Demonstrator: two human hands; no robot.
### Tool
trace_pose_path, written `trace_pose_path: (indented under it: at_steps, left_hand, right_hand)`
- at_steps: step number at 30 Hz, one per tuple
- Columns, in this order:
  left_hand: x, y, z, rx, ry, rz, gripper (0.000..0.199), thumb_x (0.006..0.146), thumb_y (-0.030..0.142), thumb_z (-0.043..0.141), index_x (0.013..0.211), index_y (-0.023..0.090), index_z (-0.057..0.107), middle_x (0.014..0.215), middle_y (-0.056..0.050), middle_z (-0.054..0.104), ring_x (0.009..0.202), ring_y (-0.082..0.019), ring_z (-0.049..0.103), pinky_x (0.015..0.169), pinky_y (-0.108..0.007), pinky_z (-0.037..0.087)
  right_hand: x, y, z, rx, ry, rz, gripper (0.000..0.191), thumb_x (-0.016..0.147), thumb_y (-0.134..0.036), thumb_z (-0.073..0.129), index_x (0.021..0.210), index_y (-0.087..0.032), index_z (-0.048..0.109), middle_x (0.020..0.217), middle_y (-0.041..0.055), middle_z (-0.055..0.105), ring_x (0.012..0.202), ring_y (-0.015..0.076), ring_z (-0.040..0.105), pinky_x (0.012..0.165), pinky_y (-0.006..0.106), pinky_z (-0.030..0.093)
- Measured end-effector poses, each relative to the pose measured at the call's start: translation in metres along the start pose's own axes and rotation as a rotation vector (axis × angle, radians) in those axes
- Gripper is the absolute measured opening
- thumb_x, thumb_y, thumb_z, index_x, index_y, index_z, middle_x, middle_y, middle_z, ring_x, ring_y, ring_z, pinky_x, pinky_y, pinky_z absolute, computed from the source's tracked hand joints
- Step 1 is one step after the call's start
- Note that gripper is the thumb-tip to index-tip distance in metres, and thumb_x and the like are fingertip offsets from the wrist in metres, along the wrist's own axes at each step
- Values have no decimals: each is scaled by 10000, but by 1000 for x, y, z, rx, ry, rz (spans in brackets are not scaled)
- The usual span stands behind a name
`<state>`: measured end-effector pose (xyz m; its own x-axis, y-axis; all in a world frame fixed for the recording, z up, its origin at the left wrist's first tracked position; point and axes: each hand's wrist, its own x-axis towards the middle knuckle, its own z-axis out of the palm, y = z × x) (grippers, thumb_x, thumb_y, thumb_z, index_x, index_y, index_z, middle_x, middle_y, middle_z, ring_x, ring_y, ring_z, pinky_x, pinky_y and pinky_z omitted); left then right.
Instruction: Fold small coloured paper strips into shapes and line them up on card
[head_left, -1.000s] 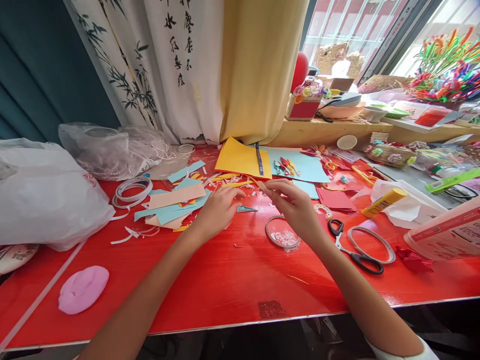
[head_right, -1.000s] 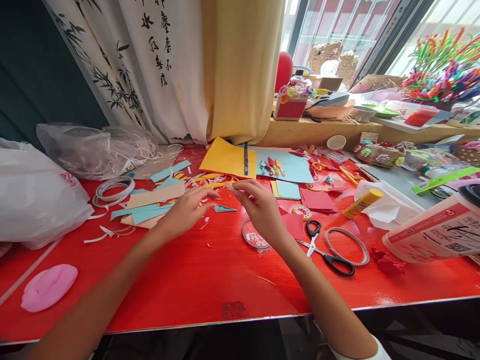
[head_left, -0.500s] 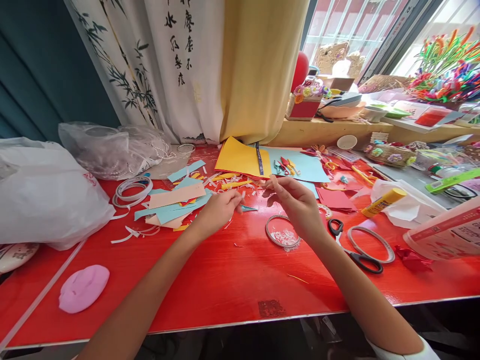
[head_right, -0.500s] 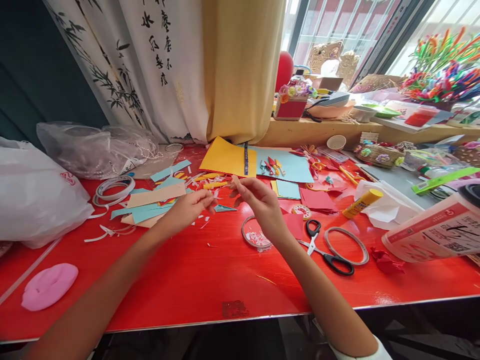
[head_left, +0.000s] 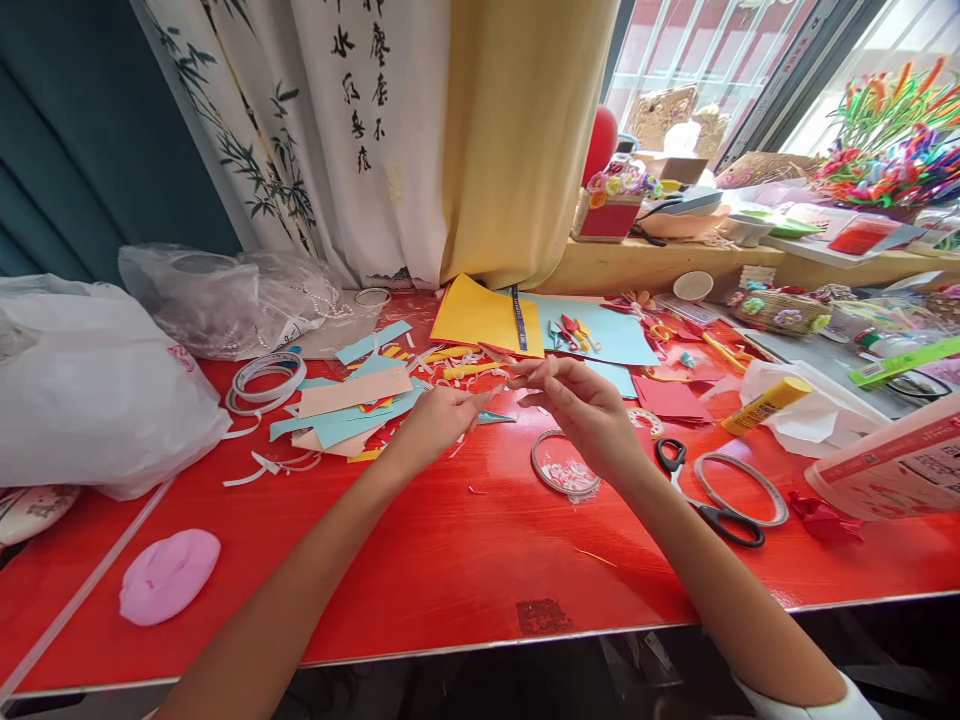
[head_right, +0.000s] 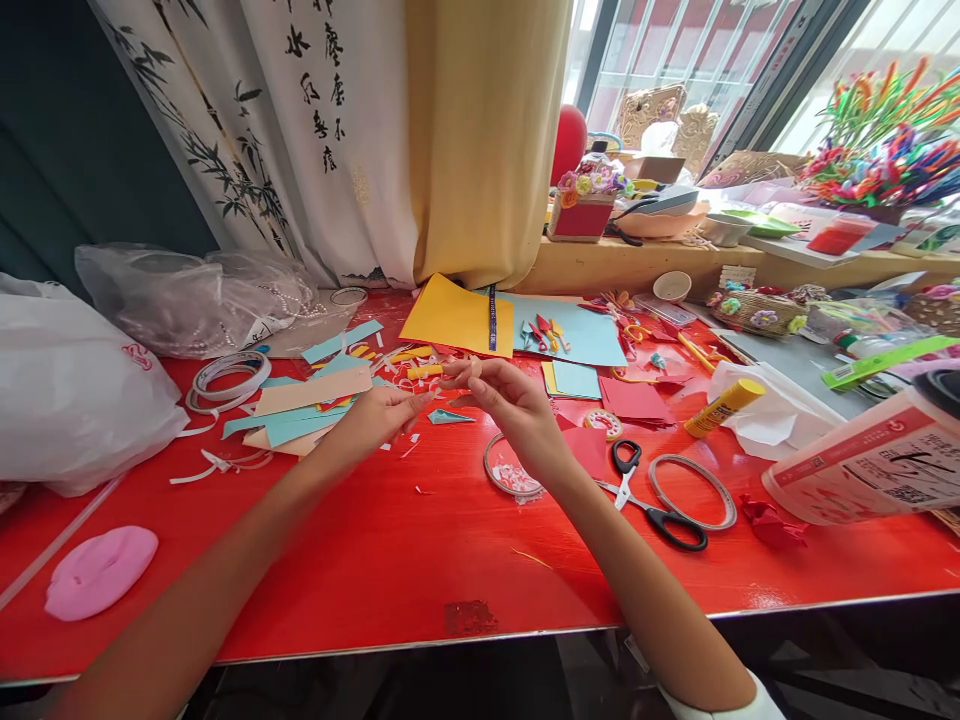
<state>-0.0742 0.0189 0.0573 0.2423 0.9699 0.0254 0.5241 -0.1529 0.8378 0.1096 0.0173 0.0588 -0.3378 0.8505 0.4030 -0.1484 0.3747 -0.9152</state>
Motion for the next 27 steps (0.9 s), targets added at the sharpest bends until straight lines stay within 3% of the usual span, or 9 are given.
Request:
trace_pose_path:
  at_steps: [3, 4, 6, 8, 11, 14, 17, 22, 27]
  left_hand:
    - [2, -5, 3, -42, -9, 50, 133, 704, 222, 440, 703, 181, 567, 639, 3, 559, 560, -122, 473, 471, -214, 313]
    - [2, -7, 3, -62, -6, 90, 171, 672, 166, 431, 762, 188, 574, 724, -4, 589, 614, -130, 497, 482, -214, 331]
    - [1, -7, 3, -83, -15, 146, 236, 603, 88, 392, 710, 184, 579, 726, -4, 598, 632, -133, 506, 491, -218, 344]
    - [-1, -5, 1, -116, -26, 157, 193, 576, 72, 366, 511, 168, 520, 530, 7, 522, 534, -119, 467, 480, -225, 336]
    - [-2, 1, -1, -320, 8, 113, 215, 657, 134, 380, 474, 162, 488, 436, 14, 462, 464, -107, 446, 494, -237, 368]
    - [-1, 7, -1, -539, 40, -17, 268, 778, 336, 410, 720, 141, 586, 631, -37, 604, 586, -138, 554, 593, -269, 442]
    - [-1, 13, 1, -634, 100, -60, 387, 767, 491, 466, 795, 125, 586, 776, -77, 632, 709, -160, 587, 654, -280, 461]
    - [-1, 9, 5, -755, 91, -39, 340, 695, 454, 607, 759, 122, 572, 732, -37, 599, 676, -119, 550, 635, -250, 447]
    - [2, -1, 8, -758, 117, 19, 277, 696, 387, 629, 693, 122, 548, 646, -2, 544, 616, -98, 505, 629, -248, 424]
  right_hand:
    - [0, 1, 0, -21, -5, 0, 85, 843, -278, 491, 838, -200, 524, 1124, 61, 563, 1054, 183, 545, 851, 360, 507]
    - [-1, 1, 1, -29, -7, -4, 74, 838, -272, 500, 841, -202, 523, 1138, 59, 558, 1062, 183, 541, 865, 365, 500]
    - [-1, 0, 2, -47, -13, -9, 51, 831, -254, 511, 850, -207, 518, 1177, 53, 537, 1080, 179, 531, 900, 369, 481]
    - [-1, 0, 2, -60, -34, -18, 48, 819, -230, 528, 860, -213, 509, 1197, 46, 520, 1094, 171, 520, 920, 362, 467]
    - [-2, 0, 2, -99, -85, -56, 78, 796, -198, 552, 852, -214, 501, 1142, 46, 536, 1077, 161, 520, 890, 339, 482]
    - [-2, 2, 1, -165, -147, -132, 52, 815, -158, 503, 836, -204, 514, 1047, 49, 558, 1031, 153, 532, 866, 345, 482]
    - [-3, 5, 0, -271, -226, -176, 125, 818, -98, 449, 821, -198, 525, 1005, 50, 578, 982, 148, 548, 857, 364, 466]
    - [-4, 9, 2, -470, -376, -231, 208, 788, -17, 413, 775, -195, 521, 991, 41, 610, 935, 138, 565, 805, 333, 462]
    - [-7, 8, 6, -566, -418, -280, 243, 794, 3, 391, 808, -194, 534, 1000, 37, 600, 931, 120, 565, 779, 277, 458]
